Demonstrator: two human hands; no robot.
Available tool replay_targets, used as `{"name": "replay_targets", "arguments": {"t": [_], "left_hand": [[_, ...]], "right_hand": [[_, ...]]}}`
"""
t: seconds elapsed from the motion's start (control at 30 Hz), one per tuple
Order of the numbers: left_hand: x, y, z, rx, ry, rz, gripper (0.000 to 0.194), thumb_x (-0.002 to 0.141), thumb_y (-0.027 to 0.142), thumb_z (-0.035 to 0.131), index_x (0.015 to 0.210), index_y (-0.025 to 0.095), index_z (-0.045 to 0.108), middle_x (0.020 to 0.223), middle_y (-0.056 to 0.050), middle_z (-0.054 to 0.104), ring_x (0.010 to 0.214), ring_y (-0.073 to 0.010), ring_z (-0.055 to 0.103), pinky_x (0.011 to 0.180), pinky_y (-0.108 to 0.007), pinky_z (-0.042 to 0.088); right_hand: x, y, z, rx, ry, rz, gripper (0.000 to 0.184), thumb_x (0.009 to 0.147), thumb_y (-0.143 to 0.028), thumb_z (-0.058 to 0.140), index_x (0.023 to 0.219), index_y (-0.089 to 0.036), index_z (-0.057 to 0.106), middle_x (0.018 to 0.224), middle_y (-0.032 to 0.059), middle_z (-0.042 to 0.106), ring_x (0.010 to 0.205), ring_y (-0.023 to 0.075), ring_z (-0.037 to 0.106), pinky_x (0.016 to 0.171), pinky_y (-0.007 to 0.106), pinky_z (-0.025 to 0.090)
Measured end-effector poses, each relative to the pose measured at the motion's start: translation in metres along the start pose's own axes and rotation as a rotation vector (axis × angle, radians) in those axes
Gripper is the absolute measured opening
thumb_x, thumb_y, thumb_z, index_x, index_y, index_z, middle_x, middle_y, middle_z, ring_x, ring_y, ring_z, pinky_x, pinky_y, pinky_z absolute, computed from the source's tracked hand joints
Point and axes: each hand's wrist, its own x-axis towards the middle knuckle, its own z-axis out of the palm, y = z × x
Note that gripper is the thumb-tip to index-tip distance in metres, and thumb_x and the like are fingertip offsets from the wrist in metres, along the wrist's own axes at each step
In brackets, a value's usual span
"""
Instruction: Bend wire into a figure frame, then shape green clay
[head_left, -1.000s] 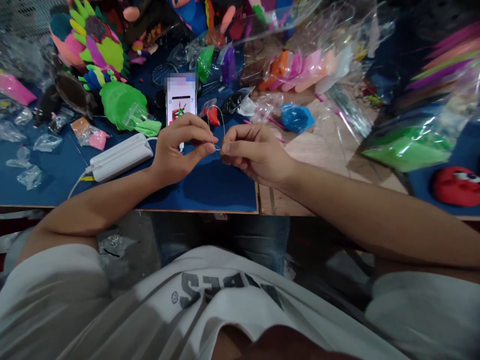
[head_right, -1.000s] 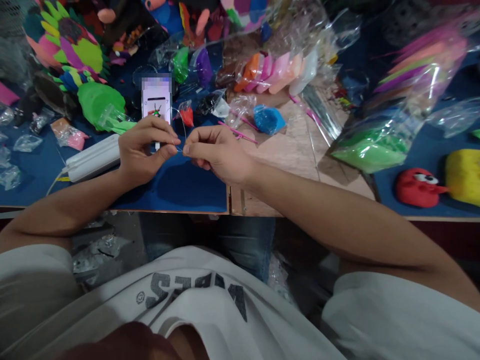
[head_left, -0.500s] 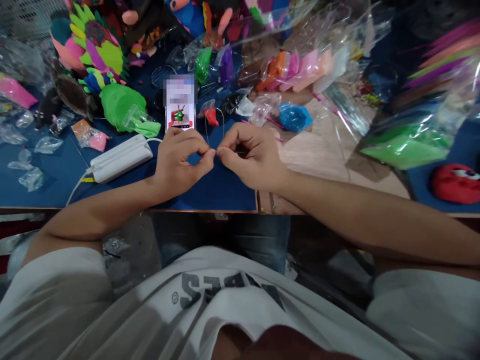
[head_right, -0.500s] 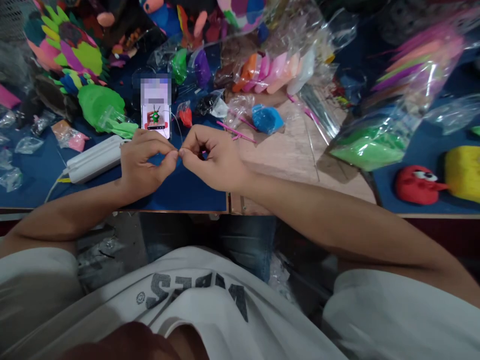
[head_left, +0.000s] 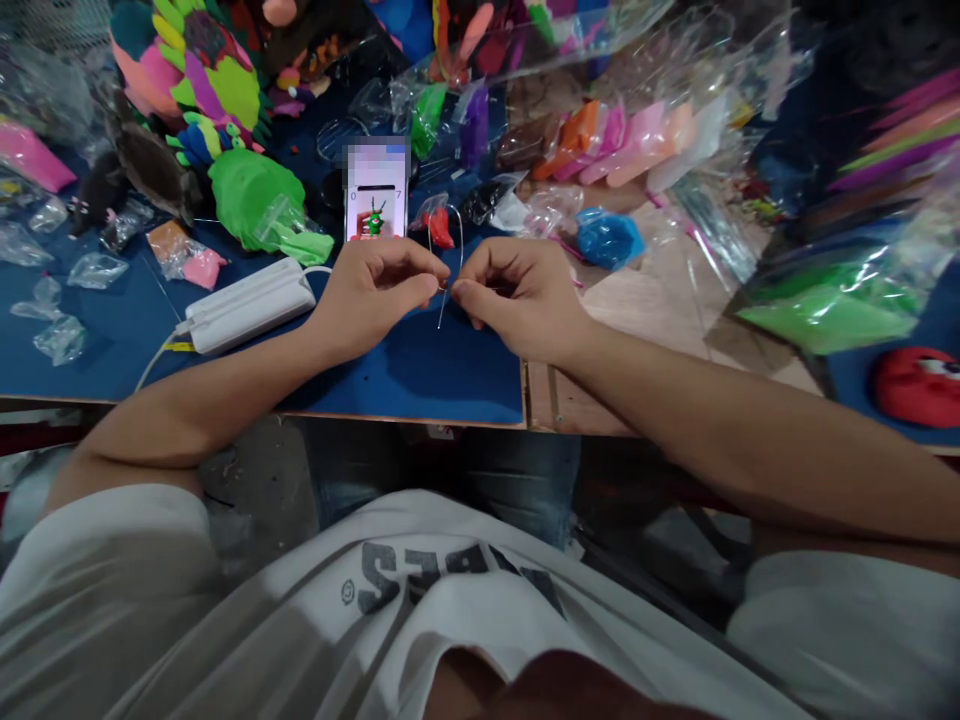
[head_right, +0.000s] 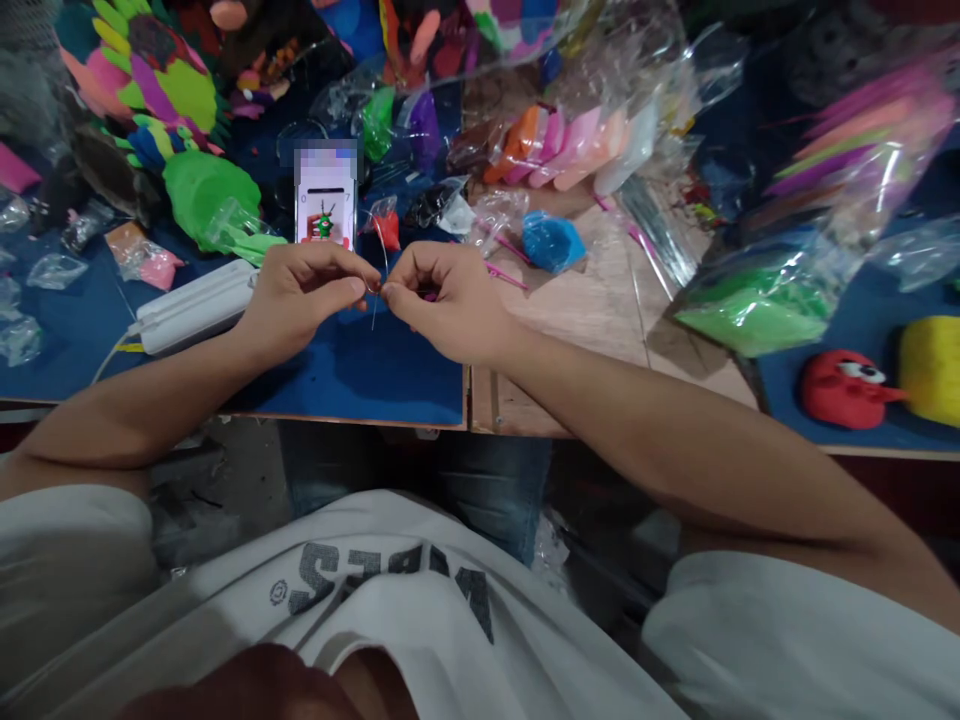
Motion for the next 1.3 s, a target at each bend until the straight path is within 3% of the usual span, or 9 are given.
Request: {"name": "replay_targets", "arguments": {"t": [0.13,0.33,0.57,0.77,0.97,1.13,1.3], "left_hand": [[-0.001,-0.002,0.002,-0.054,-0.065,-0.005,0.020,0.093,0.033,0.099,0.097,0.019,0.085,0.083,-0.004,0.085,0.074,-0.0164,0.080,0.072,-0.030,0.069],[0.001,-0.006,0.001,-0.074,-0.024,-0.044,0.026,0.097,0.039,0.098,0.097,0.019,0.081,0.084,-0.005,0.086,0.072,-0.0167,0.081,0.071,-0.031,0.072],[0.003,-0.007,-0.001,-0.057,-0.022,-0.043,0.030,0.101,0.044,0.096,0.096,0.019,0.081,0.083,-0.004,0.085,0.072,-0.0162,0.082,0.071,-0.029,0.070],[0.004,-0.009,-0.001,-0.113,-0.014,-0.050,0.031,0.097,0.041,0.101,0.099,0.018,0.081,0.087,-0.005,0.086,0.072,-0.0166,0.082,0.070,-0.031,0.072],[0.004,-0.016,0.000,-0.153,-0.009,-0.056,0.037,0.084,0.037,0.110,0.098,0.020,0.079,0.081,-0.002,0.084,0.073,-0.0194,0.084,0.071,-0.035,0.075],[0.002,-0.014,0.001,-0.163,-0.034,-0.068,0.043,0.083,0.042,0.111,0.099,0.020,0.078,0.084,-0.003,0.083,0.078,-0.0210,0.086,0.071,-0.035,0.074],[-0.003,-0.009,0.001,-0.169,-0.101,0.005,0.049,0.086,0.053,0.109,0.097,0.020,0.074,0.085,-0.003,0.081,0.077,-0.0202,0.084,0.072,-0.035,0.073]], "right_hand": [[-0.001,0.001,0.000,-0.021,0.009,-0.007,0.039,0.099,-0.050,0.097,0.080,-0.026,0.074,0.065,-0.0011,0.066,0.060,0.0159,0.053,0.058,0.034,0.041],[-0.002,0.001,-0.004,-0.213,0.082,-0.158,0.027,0.103,-0.045,0.092,0.087,-0.027,0.081,0.083,0.0037,0.080,0.072,0.0216,0.065,0.073,0.040,0.051],[0.001,0.011,-0.011,-0.368,-0.024,-0.279,0.015,0.099,-0.038,0.089,0.090,-0.028,0.081,0.080,0.0010,0.077,0.075,0.0224,0.068,0.093,0.046,0.056],[0.002,0.007,-0.013,-0.076,-0.075,-0.102,0.030,0.105,-0.052,0.092,0.096,-0.025,0.085,0.086,0.0032,0.081,0.074,0.0197,0.069,0.074,0.036,0.057],[0.009,0.010,-0.016,0.262,-0.156,0.105,0.054,0.093,-0.068,0.103,0.099,-0.017,0.086,0.080,0.0034,0.079,0.066,0.0143,0.069,0.062,0.028,0.061],[0.012,0.004,-0.017,0.338,-0.208,0.155,0.059,0.086,-0.067,0.110,0.096,-0.015,0.085,0.079,0.0041,0.078,0.067,0.0134,0.070,0.062,0.026,0.062],[0.013,0.003,-0.015,0.358,-0.236,0.180,0.062,0.080,-0.070,0.112,0.092,-0.019,0.080,0.077,0.0017,0.077,0.065,0.0137,0.069,0.060,0.027,0.062]]}}
